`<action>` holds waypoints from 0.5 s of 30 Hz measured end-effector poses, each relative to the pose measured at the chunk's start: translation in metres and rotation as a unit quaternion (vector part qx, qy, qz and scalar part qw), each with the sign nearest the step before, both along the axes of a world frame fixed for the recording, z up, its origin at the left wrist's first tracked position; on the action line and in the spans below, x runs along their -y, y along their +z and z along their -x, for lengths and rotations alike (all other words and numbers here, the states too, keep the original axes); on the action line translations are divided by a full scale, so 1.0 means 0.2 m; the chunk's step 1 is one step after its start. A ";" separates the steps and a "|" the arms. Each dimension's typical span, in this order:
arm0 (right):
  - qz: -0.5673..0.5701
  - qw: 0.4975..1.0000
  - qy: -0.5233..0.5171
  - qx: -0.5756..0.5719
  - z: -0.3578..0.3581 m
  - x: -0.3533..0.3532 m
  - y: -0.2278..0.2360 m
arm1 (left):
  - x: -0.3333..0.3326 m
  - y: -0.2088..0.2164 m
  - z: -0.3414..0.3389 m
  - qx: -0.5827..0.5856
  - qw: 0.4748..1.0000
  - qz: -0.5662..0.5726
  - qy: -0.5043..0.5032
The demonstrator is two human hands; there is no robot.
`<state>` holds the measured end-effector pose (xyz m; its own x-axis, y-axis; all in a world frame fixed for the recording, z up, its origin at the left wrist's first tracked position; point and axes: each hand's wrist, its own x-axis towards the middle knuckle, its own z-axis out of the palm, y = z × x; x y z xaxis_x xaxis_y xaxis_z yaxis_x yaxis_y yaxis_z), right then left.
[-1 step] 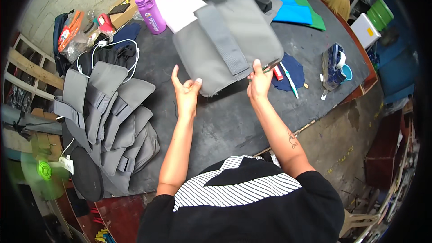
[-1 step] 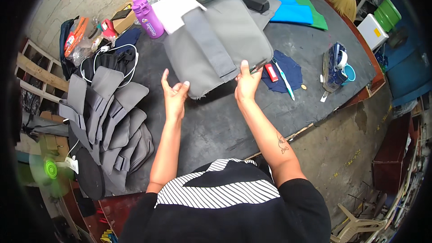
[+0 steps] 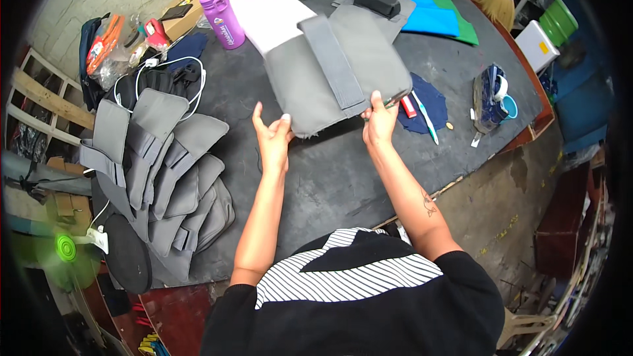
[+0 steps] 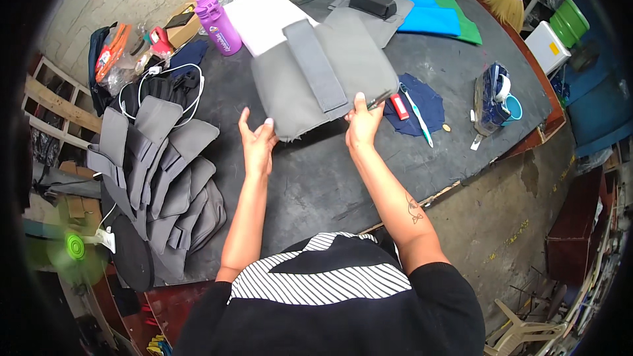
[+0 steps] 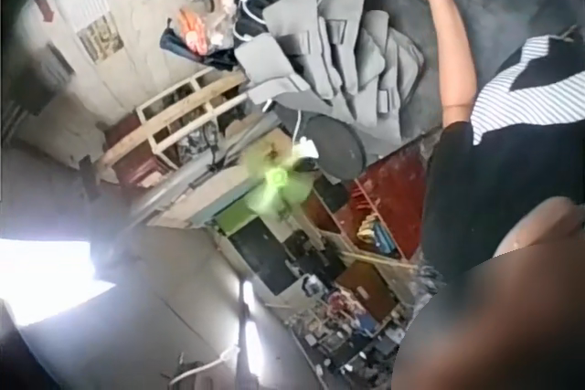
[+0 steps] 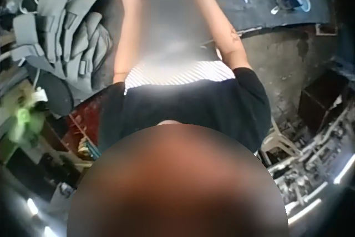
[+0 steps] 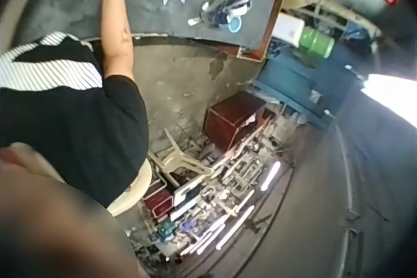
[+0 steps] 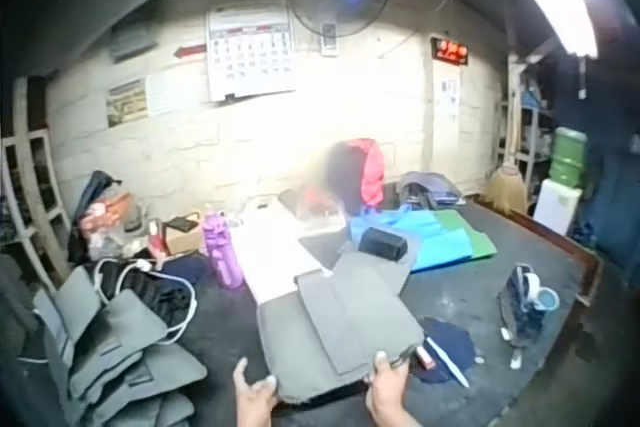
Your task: The recorder trims loose threads from a fabric pouch using a utility knife and a lighter to seal them, then cleans the surface with a brush.
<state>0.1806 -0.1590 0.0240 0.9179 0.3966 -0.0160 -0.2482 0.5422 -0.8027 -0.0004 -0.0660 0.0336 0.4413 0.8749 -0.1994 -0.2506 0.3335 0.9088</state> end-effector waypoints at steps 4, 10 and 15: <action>0.001 0.993 0.050 -0.111 -0.08 0.00 -0.11 | -0.05 -0.25 0.18 -0.563 0.667 -0.485 0.060; -0.014 0.966 0.130 -0.225 -0.23 -0.11 0.13 | 0.16 -0.28 0.05 -0.626 0.613 -0.481 -0.023; 0.005 0.953 0.208 -0.221 -0.28 -0.12 0.16 | 0.66 -0.20 -0.35 -0.407 0.643 -0.614 -0.208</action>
<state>0.2364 -0.1343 0.0555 0.5844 0.7222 -0.3701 -0.7547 0.3161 -0.5750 0.0699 -0.1970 -0.0072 0.8751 0.4327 0.2167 0.3538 -0.8775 0.3237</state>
